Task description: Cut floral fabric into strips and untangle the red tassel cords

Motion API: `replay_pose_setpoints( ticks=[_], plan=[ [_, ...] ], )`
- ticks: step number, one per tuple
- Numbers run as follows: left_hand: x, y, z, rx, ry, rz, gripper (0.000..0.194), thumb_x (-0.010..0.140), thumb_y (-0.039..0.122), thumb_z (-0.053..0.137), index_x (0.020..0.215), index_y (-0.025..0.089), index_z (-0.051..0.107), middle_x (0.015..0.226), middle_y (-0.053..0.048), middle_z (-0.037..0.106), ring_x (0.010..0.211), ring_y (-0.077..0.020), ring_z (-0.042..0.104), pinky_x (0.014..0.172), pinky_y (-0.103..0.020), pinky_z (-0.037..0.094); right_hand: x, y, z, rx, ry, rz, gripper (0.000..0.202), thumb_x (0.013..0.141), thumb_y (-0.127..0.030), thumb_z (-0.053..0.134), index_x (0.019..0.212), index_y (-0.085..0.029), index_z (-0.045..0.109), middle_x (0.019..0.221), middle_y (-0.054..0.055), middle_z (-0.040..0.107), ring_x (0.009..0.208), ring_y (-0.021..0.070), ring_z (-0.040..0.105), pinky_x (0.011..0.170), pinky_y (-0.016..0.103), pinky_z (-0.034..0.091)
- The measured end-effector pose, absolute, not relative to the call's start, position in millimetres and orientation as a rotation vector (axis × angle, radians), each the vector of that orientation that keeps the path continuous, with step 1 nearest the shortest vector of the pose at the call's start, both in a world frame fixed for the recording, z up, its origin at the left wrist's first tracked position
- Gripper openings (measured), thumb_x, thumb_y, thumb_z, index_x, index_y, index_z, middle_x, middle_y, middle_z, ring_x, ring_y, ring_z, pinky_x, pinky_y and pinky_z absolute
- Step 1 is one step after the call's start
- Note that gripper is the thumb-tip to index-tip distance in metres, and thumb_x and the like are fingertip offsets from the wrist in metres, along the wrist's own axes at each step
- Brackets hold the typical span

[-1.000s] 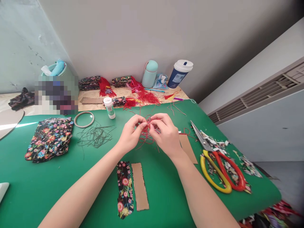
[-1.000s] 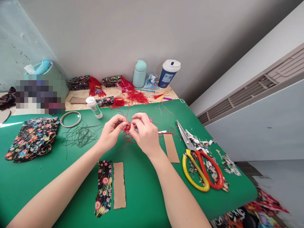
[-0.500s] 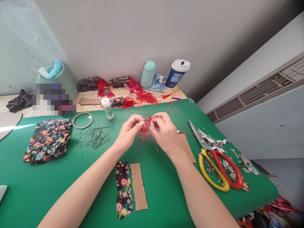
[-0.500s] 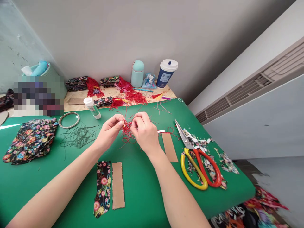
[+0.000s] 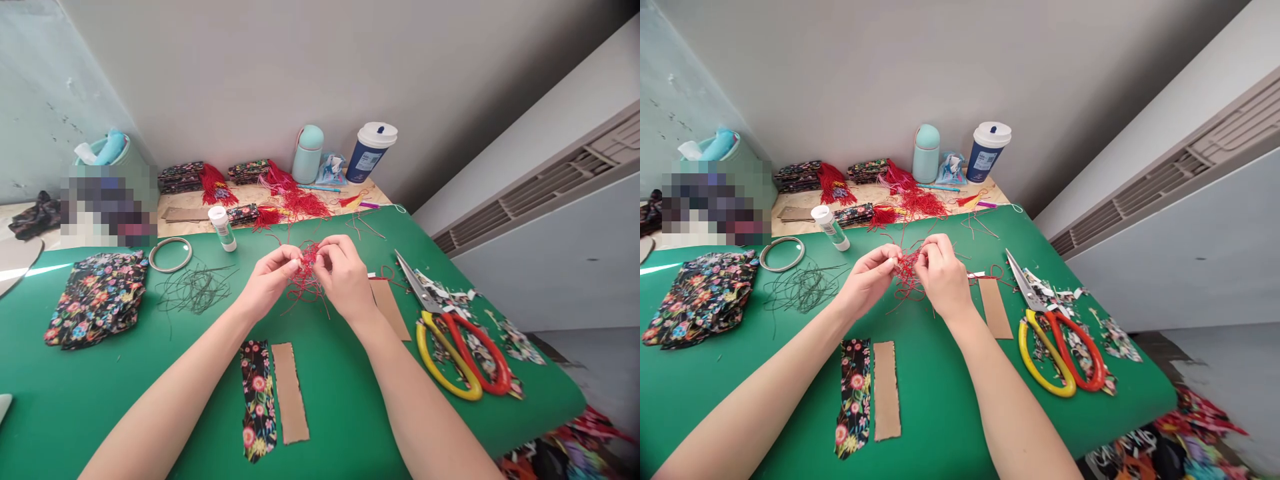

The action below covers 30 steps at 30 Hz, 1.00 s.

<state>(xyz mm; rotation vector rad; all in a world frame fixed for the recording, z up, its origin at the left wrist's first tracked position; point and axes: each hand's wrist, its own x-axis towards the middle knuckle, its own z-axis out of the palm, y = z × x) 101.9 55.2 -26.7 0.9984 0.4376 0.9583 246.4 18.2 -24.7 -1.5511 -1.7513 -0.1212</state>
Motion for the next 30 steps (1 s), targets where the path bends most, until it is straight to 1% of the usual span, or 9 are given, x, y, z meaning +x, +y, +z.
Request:
replay_pose_setpoints(
  ticks=[4,8,12,15,18,20,24,30],
  plan=[
    [98,57,-22,0.997,0.427,0.959,0.016,0.072,0.030,0.070,0.070,0.017,0.060,0.080,-0.001,0.049,0.074,-0.0115,0.043,0.070,-0.024,0.037,258,24,-32,-1.590,-1.727,-0.117,0.012,0.082,-0.013,0.046,0.073,-0.020,0.050,0.089,0.009,0.055,0.067,0.0171,0.055,0.058,0.029,0.047],
    [93,61,-11,0.971,0.472,1.054,0.017,0.071,0.033,0.070,0.070,0.019,0.059,0.082,-0.001,0.051,0.070,-0.0110,0.044,0.067,-0.025,0.039,282,31,-40,-1.679,-1.580,-0.131,0.014,0.079,-0.013,0.048,0.068,-0.021,0.048,0.086,0.009,0.055,0.063,0.0174,0.055,0.058,0.032,0.048],
    [93,63,-6,0.862,0.534,1.107,0.019,0.068,0.031,0.073,0.072,0.019,0.058,0.079,0.001,0.054,0.067,-0.0084,0.046,0.066,-0.023,0.040,286,30,-35,-1.674,-1.564,0.104,0.011,0.080,-0.017,0.050,0.070,-0.021,0.051,0.077,0.007,0.060,0.064,0.0191,0.060,0.060,0.033,0.049],
    [97,62,-9,0.811,0.554,1.115,0.021,0.067,0.030,0.074,0.072,0.018,0.057,0.074,0.002,0.056,0.066,-0.0074,0.048,0.064,-0.021,0.041,274,24,-25,-1.660,-1.436,0.410,0.010,0.083,-0.026,0.052,0.075,-0.020,0.053,0.073,0.006,0.066,0.070,0.0212,0.066,0.062,0.032,0.049],
    [98,62,-13,0.867,0.592,1.125,0.020,0.069,0.030,0.072,0.072,0.017,0.058,0.073,0.002,0.058,0.065,-0.0073,0.049,0.064,-0.021,0.041,265,21,-18,-1.585,-1.263,0.667,0.014,0.082,-0.032,0.057,0.079,-0.019,0.056,0.073,0.006,0.069,0.073,0.0214,0.069,0.067,0.033,0.051],
    [99,62,-16,0.950,0.668,1.133,0.018,0.071,0.031,0.070,0.073,0.017,0.058,0.073,0.001,0.060,0.064,-0.0076,0.049,0.063,-0.021,0.041,263,20,-15,-1.490,-1.181,0.748,0.017,0.079,-0.034,0.059,0.079,-0.018,0.057,0.076,0.007,0.070,0.072,0.0200,0.069,0.066,0.032,0.052],
    [101,62,-22,1.230,0.895,1.137,0.012,0.073,0.026,0.066,0.073,0.017,0.059,0.069,0.001,0.060,0.064,-0.0099,0.052,0.063,-0.024,0.042,265,22,-10,-1.321,-1.062,0.816,0.018,0.076,-0.035,0.063,0.075,-0.018,0.057,0.083,0.006,0.071,0.065,0.0153,0.067,0.059,0.028,0.052],
    [109,61,-31,1.542,1.104,1.102,0.006,0.075,0.020,0.061,0.070,0.017,0.058,0.067,0.000,0.063,0.061,-0.0126,0.056,0.063,-0.026,0.044,265,21,-4,-1.214,-0.933,0.954,0.016,0.072,-0.032,0.066,0.070,-0.020,0.055,0.072,0.001,0.070,0.055,0.0112,0.063,0.058,0.025,0.052]
  ],
)
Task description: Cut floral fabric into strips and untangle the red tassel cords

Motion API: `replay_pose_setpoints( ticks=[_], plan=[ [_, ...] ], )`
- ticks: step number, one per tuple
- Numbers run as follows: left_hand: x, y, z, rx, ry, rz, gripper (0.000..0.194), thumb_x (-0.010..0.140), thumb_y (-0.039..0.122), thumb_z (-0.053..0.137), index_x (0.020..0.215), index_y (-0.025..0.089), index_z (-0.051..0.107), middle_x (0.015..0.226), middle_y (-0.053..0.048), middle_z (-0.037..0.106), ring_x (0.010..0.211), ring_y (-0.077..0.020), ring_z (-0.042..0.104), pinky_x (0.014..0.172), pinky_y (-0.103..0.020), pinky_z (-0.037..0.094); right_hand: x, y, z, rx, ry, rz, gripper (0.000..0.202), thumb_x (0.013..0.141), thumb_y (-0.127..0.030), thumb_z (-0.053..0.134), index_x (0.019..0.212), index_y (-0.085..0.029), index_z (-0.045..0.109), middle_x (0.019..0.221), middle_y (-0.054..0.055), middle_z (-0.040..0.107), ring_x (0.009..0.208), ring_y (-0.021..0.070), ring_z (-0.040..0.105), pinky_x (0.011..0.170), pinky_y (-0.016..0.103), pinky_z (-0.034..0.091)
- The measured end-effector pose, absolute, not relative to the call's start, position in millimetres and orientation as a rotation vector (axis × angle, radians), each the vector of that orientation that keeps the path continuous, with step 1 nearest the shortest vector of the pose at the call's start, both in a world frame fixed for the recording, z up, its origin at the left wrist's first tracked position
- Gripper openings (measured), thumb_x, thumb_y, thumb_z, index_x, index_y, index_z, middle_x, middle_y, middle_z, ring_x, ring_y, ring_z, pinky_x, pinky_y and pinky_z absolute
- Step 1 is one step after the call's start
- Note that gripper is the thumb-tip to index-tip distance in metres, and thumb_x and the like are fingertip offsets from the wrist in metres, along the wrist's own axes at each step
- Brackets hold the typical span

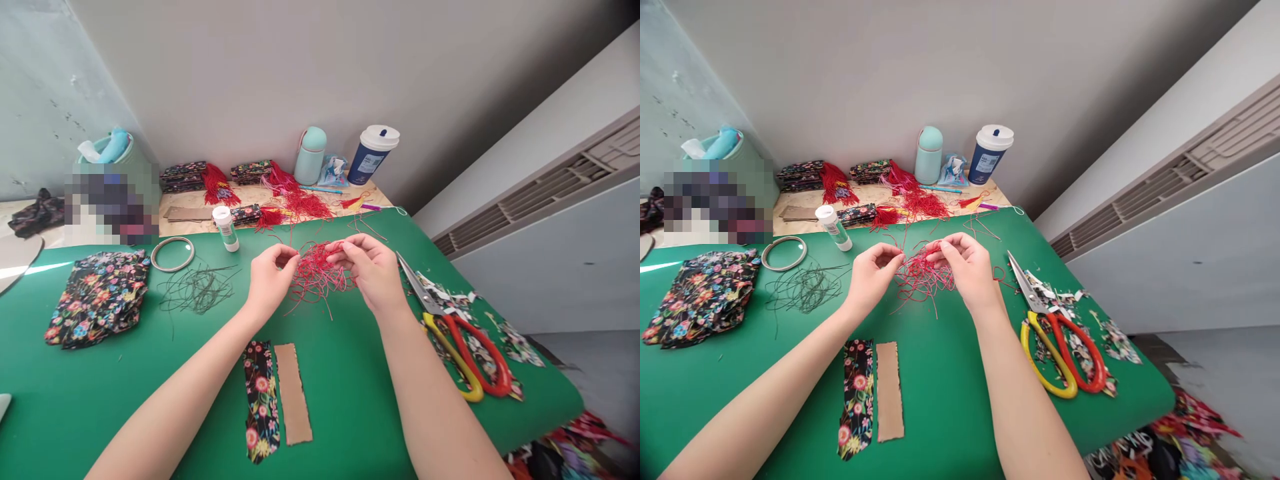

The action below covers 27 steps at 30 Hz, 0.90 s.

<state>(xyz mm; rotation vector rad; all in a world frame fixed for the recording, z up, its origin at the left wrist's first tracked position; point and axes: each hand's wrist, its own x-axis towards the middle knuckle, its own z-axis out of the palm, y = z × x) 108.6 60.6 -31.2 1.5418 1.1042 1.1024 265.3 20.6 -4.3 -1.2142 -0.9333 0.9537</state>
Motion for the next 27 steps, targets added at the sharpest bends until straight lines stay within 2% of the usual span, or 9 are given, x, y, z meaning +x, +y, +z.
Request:
replay_pose_setpoints(
  ticks=[5,7,10,13,18,20,24,27],
  plan=[
    [108,60,-36,1.787,1.116,1.139,0.010,0.075,0.016,0.063,0.071,0.020,0.054,0.067,0.002,0.063,0.062,-0.0131,0.059,0.061,-0.025,0.044,263,19,-2,-1.167,-0.875,1.081,0.017,0.071,-0.033,0.066,0.071,-0.021,0.054,0.072,0.001,0.069,0.056,0.0113,0.062,0.055,0.024,0.051],
    [107,60,-37,1.834,1.077,1.113,0.009,0.080,0.012,0.055,0.081,0.021,0.059,0.077,-0.001,0.068,0.065,-0.0137,0.062,0.064,-0.026,0.046,262,18,-1,-1.141,-0.834,1.139,0.017,0.069,-0.032,0.067,0.071,-0.021,0.054,0.072,0.000,0.068,0.057,0.0110,0.062,0.054,0.023,0.050],
    [107,58,-35,1.800,1.024,1.075,0.028,0.084,0.007,0.043,0.101,0.021,0.060,0.095,-0.005,0.071,0.066,-0.0128,0.064,0.066,-0.027,0.048,261,18,0,-1.096,-0.778,1.223,0.017,0.067,-0.031,0.068,0.070,-0.021,0.055,0.069,-0.002,0.064,0.056,0.0102,0.059,0.052,0.022,0.049],
    [108,56,-29,1.850,1.023,1.148,0.022,0.082,0.007,0.050,0.095,0.019,0.063,0.092,-0.005,0.069,0.065,-0.0123,0.060,0.065,-0.026,0.047,261,17,1,-1.037,-0.754,1.282,0.015,0.068,-0.029,0.067,0.070,-0.021,0.054,0.066,-0.003,0.058,0.053,0.0088,0.054,0.051,0.022,0.047],
    [109,53,-21,1.800,1.025,1.258,0.005,0.076,0.015,0.063,0.073,0.019,0.063,0.069,0.000,0.060,0.060,-0.0116,0.053,0.057,-0.024,0.044,259,15,3,-1.022,-0.817,1.318,0.013,0.071,-0.030,0.061,0.068,-0.021,0.051,0.064,-0.004,0.051,0.051,0.0092,0.048,0.050,0.024,0.045],
    [110,54,-23,1.751,1.027,1.211,0.006,0.073,0.016,0.067,0.074,0.019,0.062,0.067,0.001,0.062,0.058,-0.0120,0.055,0.057,-0.025,0.045,258,14,4,-1.038,-0.843,1.325,0.013,0.071,-0.030,0.060,0.069,-0.022,0.050,0.065,-0.004,0.050,0.051,0.0096,0.048,0.050,0.024,0.045],
    [110,54,-26,1.749,0.961,1.110,0.019,0.084,0.013,0.050,0.095,0.020,0.064,0.079,-0.003,0.069,0.067,-0.0150,0.062,0.066,-0.029,0.048,256,15,4,-1.042,-0.904,1.316,0.014,0.073,-0.032,0.056,0.071,-0.023,0.047,0.065,-0.004,0.047,0.051,0.0099,0.046,0.052,0.025,0.046],
    [109,53,-22,1.871,0.958,1.203,0.017,0.083,0.012,0.051,0.089,0.020,0.065,0.092,-0.007,0.065,0.082,-0.0179,0.060,0.071,-0.031,0.047,256,15,4,-1.033,-0.906,1.326,0.013,0.074,-0.032,0.056,0.071,-0.022,0.047,0.065,-0.004,0.046,0.051,0.0097,0.045,0.051,0.025,0.045]
  ],
)
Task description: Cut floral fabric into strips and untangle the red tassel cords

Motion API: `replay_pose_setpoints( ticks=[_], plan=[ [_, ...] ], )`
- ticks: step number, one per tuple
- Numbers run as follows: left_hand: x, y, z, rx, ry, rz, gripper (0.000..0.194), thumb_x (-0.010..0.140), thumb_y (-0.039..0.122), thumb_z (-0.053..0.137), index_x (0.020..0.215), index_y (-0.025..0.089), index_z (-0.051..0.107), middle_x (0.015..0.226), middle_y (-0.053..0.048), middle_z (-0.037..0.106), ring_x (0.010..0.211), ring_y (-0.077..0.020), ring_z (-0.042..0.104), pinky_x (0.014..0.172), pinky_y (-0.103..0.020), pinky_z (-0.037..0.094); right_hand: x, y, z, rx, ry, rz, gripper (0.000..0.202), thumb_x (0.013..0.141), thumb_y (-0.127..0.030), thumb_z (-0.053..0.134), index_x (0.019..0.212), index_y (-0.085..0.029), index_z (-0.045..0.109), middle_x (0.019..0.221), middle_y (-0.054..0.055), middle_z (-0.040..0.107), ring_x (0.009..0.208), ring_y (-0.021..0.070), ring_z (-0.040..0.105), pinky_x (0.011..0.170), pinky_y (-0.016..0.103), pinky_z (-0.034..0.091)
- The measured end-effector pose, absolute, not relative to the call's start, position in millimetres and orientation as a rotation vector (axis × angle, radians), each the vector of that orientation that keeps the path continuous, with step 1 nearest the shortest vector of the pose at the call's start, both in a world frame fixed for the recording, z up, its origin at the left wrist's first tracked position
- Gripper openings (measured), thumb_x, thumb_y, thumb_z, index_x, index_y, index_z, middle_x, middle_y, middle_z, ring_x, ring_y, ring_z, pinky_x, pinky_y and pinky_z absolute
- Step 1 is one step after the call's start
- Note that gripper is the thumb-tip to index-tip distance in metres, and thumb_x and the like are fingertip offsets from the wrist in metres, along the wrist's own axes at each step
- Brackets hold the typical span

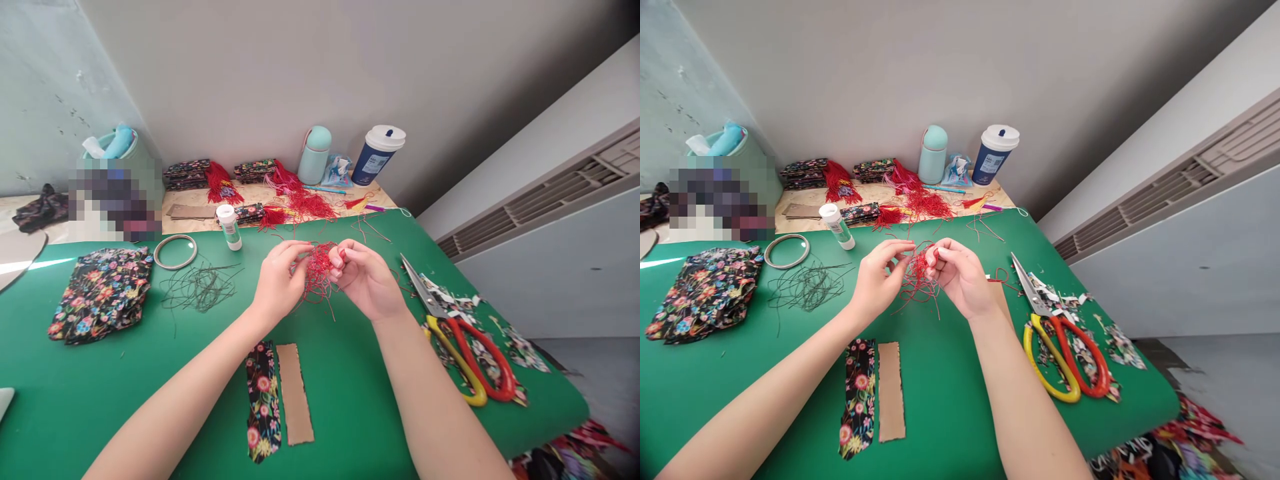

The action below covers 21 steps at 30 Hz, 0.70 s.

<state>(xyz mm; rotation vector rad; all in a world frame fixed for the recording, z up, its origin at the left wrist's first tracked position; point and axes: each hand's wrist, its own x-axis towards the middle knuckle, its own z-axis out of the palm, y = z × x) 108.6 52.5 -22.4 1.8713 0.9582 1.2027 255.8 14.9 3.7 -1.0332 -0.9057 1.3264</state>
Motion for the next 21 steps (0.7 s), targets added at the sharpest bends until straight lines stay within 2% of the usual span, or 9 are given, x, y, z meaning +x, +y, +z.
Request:
replay_pose_setpoints(
  ticks=[3,6,8,11,21],
  plan=[
    [106.7,49.0,-15.4,1.949,0.931,1.317,0.001,0.078,0.020,0.063,0.077,0.020,0.063,0.086,-0.005,0.054,0.080,-0.0176,0.053,0.072,-0.032,0.045,255.2,15.2,3.3,-1.010,-0.873,1.353,0.013,0.073,-0.030,0.057,0.070,-0.021,0.048,0.065,-0.004,0.046,0.052,0.0090,0.045,0.050,0.023,0.044],
    [106.1,47.0,-12.5,1.989,0.832,1.318,0.007,0.075,0.025,0.069,0.074,0.021,0.064,0.078,-0.001,0.046,0.076,-0.0165,0.048,0.069,-0.031,0.043,254.7,15.2,2.7,-1.006,-0.887,1.336,0.012,0.074,-0.029,0.057,0.070,-0.022,0.048,0.065,-0.004,0.046,0.053,0.0096,0.045,0.051,0.024,0.044],
    [106.6,47.4,-13.0,1.994,0.784,1.315,0.003,0.077,0.021,0.066,0.074,0.021,0.065,0.076,-0.001,0.045,0.075,-0.0158,0.047,0.068,-0.030,0.041,254.7,15.1,2.6,-1.013,-0.895,1.329,0.013,0.074,-0.030,0.057,0.070,-0.022,0.048,0.065,-0.004,0.046,0.053,0.0103,0.045,0.052,0.025,0.044],
    [106.8,49.2,-13.7,1.940,0.737,1.298,0.010,0.080,0.015,0.061,0.074,0.021,0.066,0.077,-0.001,0.046,0.073,-0.0145,0.047,0.067,-0.029,0.040,255.1,14.7,3.4,-1.001,-0.873,1.351,0.013,0.073,-0.028,0.059,0.069,-0.021,0.049,0.063,-0.004,0.046,0.053,0.0101,0.044,0.050,0.024,0.041],
    [103.5,56.3,-11.7,1.517,0.767,1.127,0.014,0.076,0.022,0.062,0.063,0.018,0.060,0.077,0.000,0.048,0.070,-0.0122,0.047,0.059,-0.024,0.038,256.3,13.5,4.9,-0.906,-0.800,1.393,0.016,0.071,-0.021,0.062,0.063,-0.019,0.049,0.056,-0.005,0.039,0.050,0.0077,0.032,0.046,0.020,0.030]
  ],
)
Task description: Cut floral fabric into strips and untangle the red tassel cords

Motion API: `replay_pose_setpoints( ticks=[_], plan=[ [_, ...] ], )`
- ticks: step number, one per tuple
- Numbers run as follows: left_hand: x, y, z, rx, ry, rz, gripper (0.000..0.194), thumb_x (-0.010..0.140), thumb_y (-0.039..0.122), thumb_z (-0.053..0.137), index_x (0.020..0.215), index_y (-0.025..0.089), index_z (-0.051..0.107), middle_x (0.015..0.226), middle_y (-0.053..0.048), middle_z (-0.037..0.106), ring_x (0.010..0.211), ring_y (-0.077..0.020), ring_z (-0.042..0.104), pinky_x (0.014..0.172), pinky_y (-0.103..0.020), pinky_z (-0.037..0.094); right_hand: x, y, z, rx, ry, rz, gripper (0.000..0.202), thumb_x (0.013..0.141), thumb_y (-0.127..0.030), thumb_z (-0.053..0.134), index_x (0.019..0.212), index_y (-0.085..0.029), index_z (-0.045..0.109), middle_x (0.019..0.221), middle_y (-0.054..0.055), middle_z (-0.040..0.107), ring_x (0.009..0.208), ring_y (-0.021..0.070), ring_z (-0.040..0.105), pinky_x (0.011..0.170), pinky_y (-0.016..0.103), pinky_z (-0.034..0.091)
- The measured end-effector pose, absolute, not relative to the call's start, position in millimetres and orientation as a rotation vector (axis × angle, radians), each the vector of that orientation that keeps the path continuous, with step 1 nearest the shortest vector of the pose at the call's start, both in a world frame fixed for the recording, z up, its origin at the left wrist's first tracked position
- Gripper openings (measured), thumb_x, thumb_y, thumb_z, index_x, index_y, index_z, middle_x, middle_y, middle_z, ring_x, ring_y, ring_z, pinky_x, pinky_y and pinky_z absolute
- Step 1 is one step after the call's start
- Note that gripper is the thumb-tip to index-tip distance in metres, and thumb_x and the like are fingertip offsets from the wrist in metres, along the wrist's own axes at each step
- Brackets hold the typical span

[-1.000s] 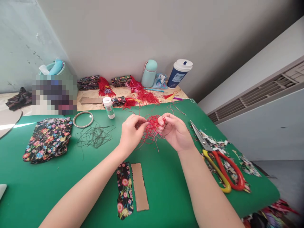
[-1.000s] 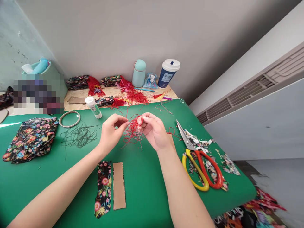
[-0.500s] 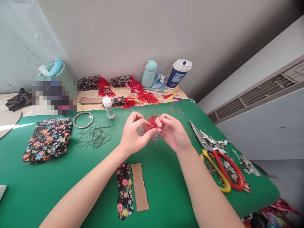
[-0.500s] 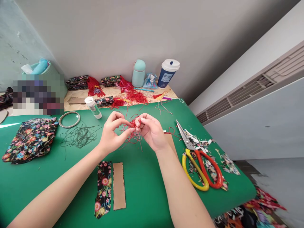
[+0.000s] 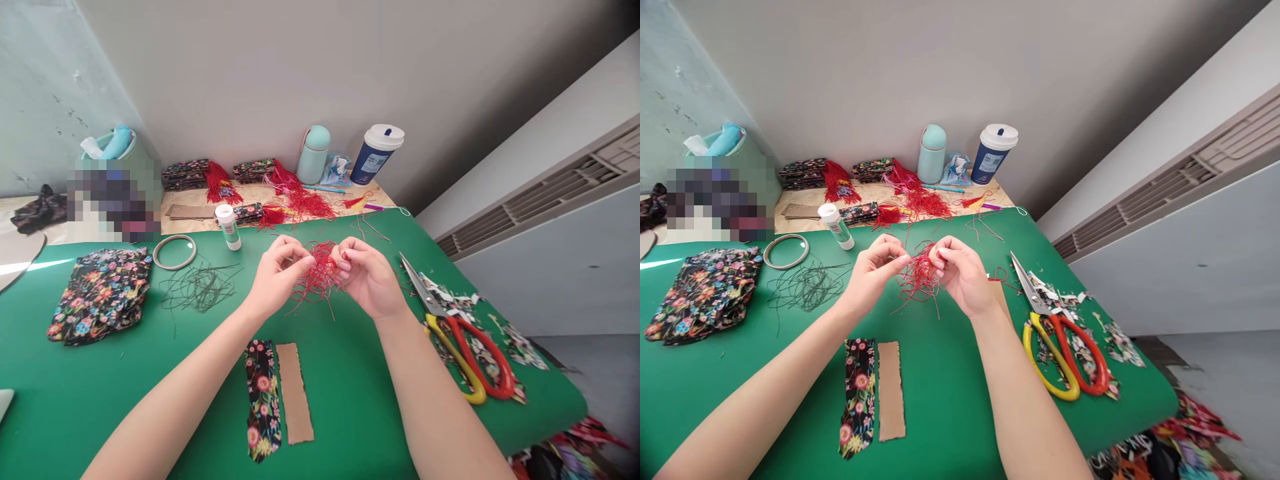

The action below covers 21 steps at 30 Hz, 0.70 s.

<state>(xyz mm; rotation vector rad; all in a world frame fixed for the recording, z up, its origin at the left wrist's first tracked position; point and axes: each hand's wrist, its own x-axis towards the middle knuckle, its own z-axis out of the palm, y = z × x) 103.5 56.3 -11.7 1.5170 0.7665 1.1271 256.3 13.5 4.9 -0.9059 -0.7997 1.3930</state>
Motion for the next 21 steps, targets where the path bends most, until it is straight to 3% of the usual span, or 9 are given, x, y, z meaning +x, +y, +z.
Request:
replay_pose_setpoints(
  ticks=[5,10,16,21],
  plan=[
    [97,68,-18,1.550,1.000,1.212,0.012,0.076,0.016,0.060,0.065,0.017,0.059,0.076,0.000,0.051,0.066,-0.0106,0.050,0.060,-0.024,0.041,267,15,7,-0.859,-0.707,1.330,0.016,0.068,-0.019,0.061,0.058,-0.018,0.047,0.054,-0.006,0.031,0.048,0.0074,0.027,0.042,0.017,0.024],
    [101,65,-31,1.740,1.054,1.110,0.008,0.073,0.011,0.064,0.068,0.019,0.065,0.072,0.000,0.063,0.062,-0.0118,0.057,0.062,-0.026,0.047,269,15,8,-0.881,-0.677,1.323,0.014,0.066,-0.019,0.061,0.058,-0.018,0.049,0.054,-0.005,0.034,0.048,0.0072,0.029,0.042,0.017,0.024],
    [109,55,-34,1.847,0.963,1.032,0.033,0.077,0.004,0.054,0.104,0.020,0.064,0.084,-0.002,0.070,0.066,-0.0116,0.062,0.064,-0.025,0.049,262,15,3,-0.851,-0.731,1.368,0.013,0.071,-0.020,0.060,0.061,-0.018,0.052,0.055,-0.004,0.041,0.049,0.0082,0.032,0.045,0.019,0.029],
    [105,49,-19,2.014,0.864,1.274,0.004,0.076,0.014,0.062,0.075,0.017,0.063,0.071,0.000,0.056,0.060,-0.0096,0.049,0.056,-0.022,0.042,258,14,3,-0.889,-0.755,1.357,0.013,0.072,-0.020,0.061,0.062,-0.019,0.052,0.056,-0.004,0.044,0.050,0.0083,0.035,0.046,0.020,0.030]
  ],
)
